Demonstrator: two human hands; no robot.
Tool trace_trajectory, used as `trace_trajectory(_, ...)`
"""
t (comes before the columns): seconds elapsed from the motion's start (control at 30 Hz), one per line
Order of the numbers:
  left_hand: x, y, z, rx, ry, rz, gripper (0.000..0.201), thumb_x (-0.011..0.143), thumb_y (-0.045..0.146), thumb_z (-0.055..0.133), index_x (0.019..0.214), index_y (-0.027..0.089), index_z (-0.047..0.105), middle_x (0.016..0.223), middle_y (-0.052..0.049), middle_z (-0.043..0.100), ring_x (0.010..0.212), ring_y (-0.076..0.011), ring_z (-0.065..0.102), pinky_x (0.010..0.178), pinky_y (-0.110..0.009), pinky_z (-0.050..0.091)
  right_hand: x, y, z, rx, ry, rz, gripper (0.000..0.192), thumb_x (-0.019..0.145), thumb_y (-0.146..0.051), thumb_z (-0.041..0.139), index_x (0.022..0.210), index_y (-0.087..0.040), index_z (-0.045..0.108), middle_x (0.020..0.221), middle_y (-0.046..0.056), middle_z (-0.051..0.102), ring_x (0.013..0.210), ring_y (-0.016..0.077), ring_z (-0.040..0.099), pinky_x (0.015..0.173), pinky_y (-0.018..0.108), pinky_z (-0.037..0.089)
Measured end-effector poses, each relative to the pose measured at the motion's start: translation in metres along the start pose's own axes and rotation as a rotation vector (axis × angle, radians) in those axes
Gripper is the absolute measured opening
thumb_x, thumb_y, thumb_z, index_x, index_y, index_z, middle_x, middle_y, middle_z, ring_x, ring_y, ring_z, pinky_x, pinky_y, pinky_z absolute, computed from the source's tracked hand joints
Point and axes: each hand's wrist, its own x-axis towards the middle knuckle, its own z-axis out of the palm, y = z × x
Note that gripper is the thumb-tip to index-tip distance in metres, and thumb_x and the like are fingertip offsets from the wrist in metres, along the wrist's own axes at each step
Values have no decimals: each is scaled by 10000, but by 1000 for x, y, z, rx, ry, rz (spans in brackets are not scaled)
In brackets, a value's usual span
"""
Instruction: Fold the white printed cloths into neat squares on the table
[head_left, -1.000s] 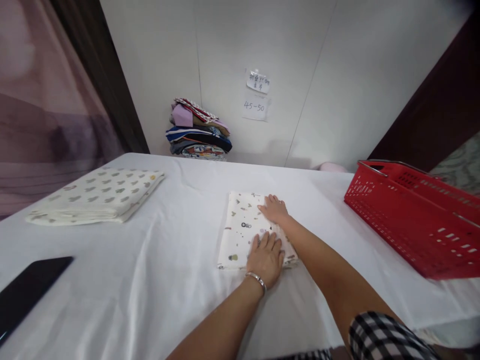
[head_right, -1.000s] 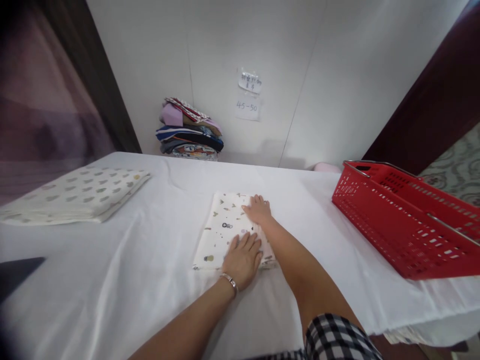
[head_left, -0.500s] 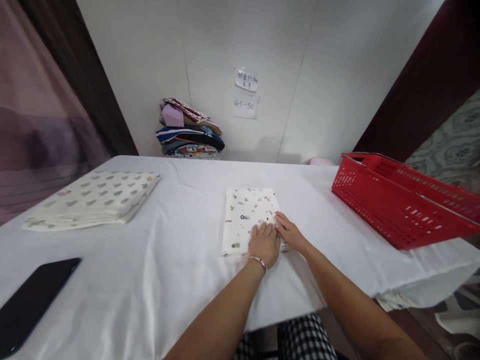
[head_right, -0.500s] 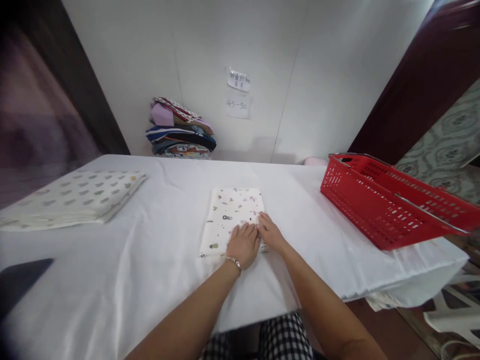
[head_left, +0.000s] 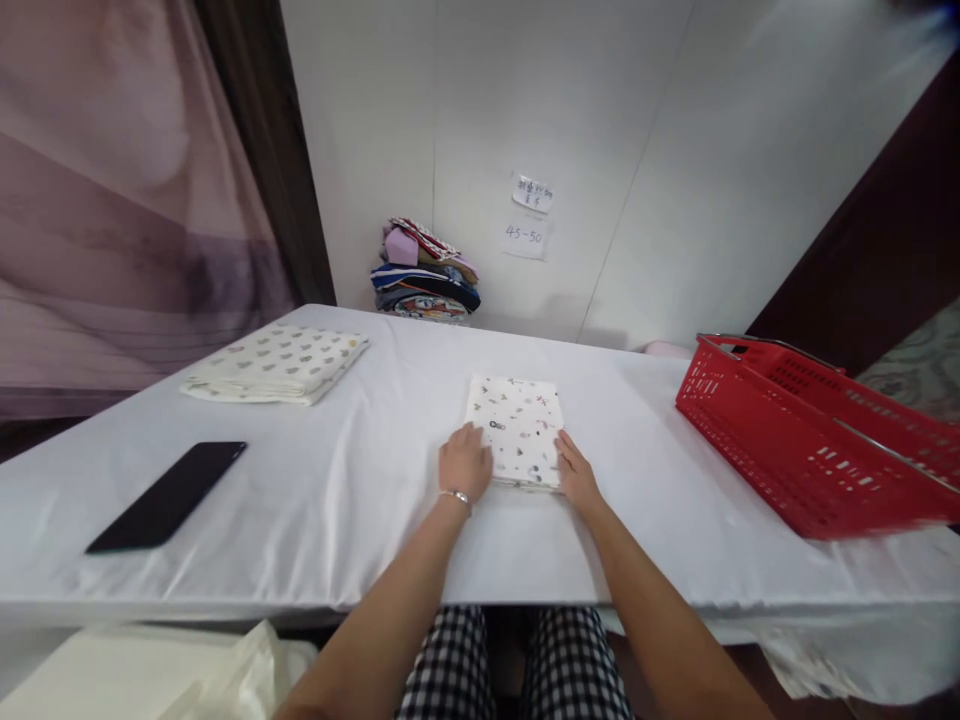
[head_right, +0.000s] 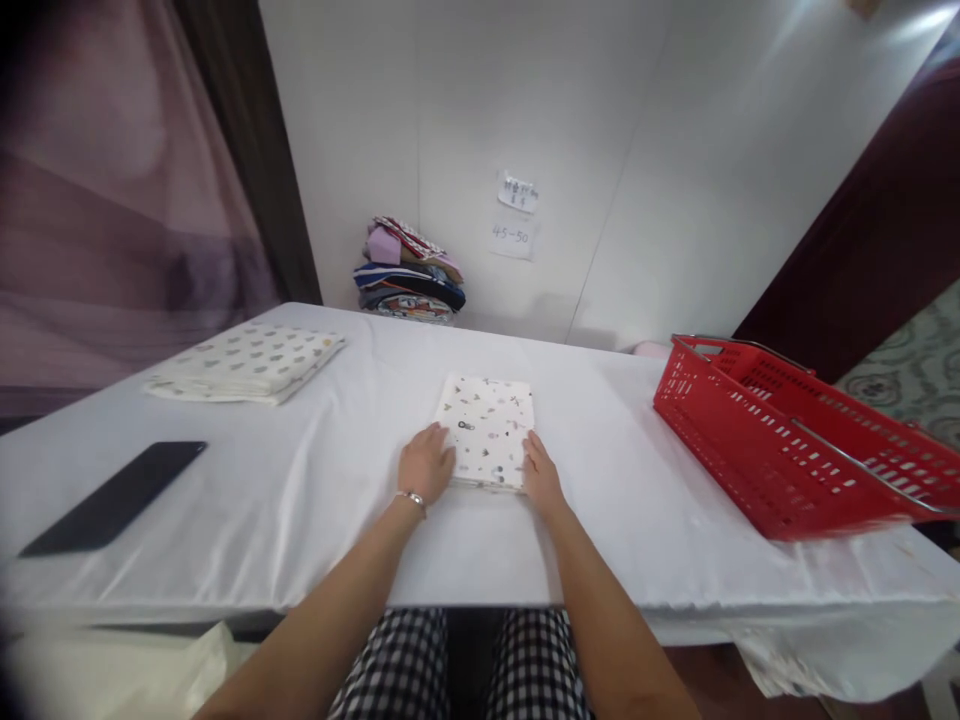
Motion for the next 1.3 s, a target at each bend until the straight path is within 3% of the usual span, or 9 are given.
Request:
trace_trajectory(0.1, 4, -17, -8, -54, -139, -269, 426, 843, 358, 443, 1212, 156, 507, 1235, -140, 553, 1092, -256, 542, 891, -362, 426, 3, 0, 1, 0, 6, -1, 459, 847, -439, 440, 1209, -191, 574, 1415, 66, 377, 1316, 228, 327, 1111, 430, 230)
trace_trajectory(0.2, 0, -12, -9, -100, -250, -381, 479, 857, 398, 411, 1248, 127, 470, 1135, -147, 617, 1034, -248, 586, 856, -331, 437, 10, 2, -9, -20, -4, -14, 441, 832, -425, 450, 1163, -179, 608, 1378, 78, 430, 1283, 232, 381, 1102, 426, 251)
trace_trajectory(0.33, -12, -3, -12, -114, -316, -331, 511, 822, 434, 475, 1228, 125, 488, 1127, -143, 629, 1050, -251, 581, 862, -315, 432, 16, 6, -33, -107, -43, -23, 415, 830, -393, 450, 1128, -167, 628, 1320, 74, 500, 1246, 222, 431, 1101, 407, 262)
trace_trajectory(0.43, -22, -11, -17, -167, -279, -339, 428, 814, 438, 481, 1140, 172, 561, 1034, -85, 673, 985, -233, 605, 842, -315, 447, 7, 3, -43, -220, -51, -74, 414, 855, -361, 410, 1170, -168, 598, 1339, 68, 481, 1258, 213, 415, 1102, 400, 267)
trace_trajectory(0.57, -40, -28, -21, -324, -167, -282, 302, 811, 305, 482, 1070, 202, 598, 954, -19, 684, 842, -152, 626, 820, -266, 467, -19, -12, -39, -362, 20, -260, 444, 897, -316, 327, 1251, -135, 523, 1379, 100, 427, 1315, 230, 319, 1098, 450, 253)
trace_trajectory(0.7, -56, -31, -22, -457, -190, -165, 442, 726, 164, 523, 1168, 187, 537, 1056, -18, 638, 791, -112, 611, 768, -232, 490, -35, -24, -29, -410, -33, -377, 410, 913, -332, 328, 1222, -180, 550, 1281, 89, 529, 1270, 232, 381, 1062, 467, 298)
trace_trajectory(0.97, -60, -15, -11, -134, -123, -137, 531, 731, 205, 541, 1258, 186, 481, 1054, -70, 598, 926, -198, 572, 862, -304, 447, -36, -24, -31, -446, -90, -406, 379, 867, -325, 413, 1158, -171, 601, 1271, 92, 539, 1264, 253, 376, 1053, 481, 298)
trace_trajectory(1.17, -57, -13, -9, -122, -148, -180, 507, 766, 216, 496, 1271, 192, 464, 1128, -70, 601, 985, -214, 567, 861, -309, 446, -39, -27, -34, -487, -179, -438, 442, 781, -242, 490, 1215, -193, 562, 1336, 69, 482, 1294, 276, 326, 1058, 500, 278)
trace_trajectory(1.3, -56, -14, -14, -93, -134, -152, 487, 772, 190, 469, 1259, 198, 475, 1188, -69, 585, 1015, -214, 571, 885, -313, 438, -40, -31, -31, -555, -171, -461, 493, 737, -172, 486, 1225, -175, 555, 1330, 75, 487, 1285, 290, 336, 1052, 497, 287)
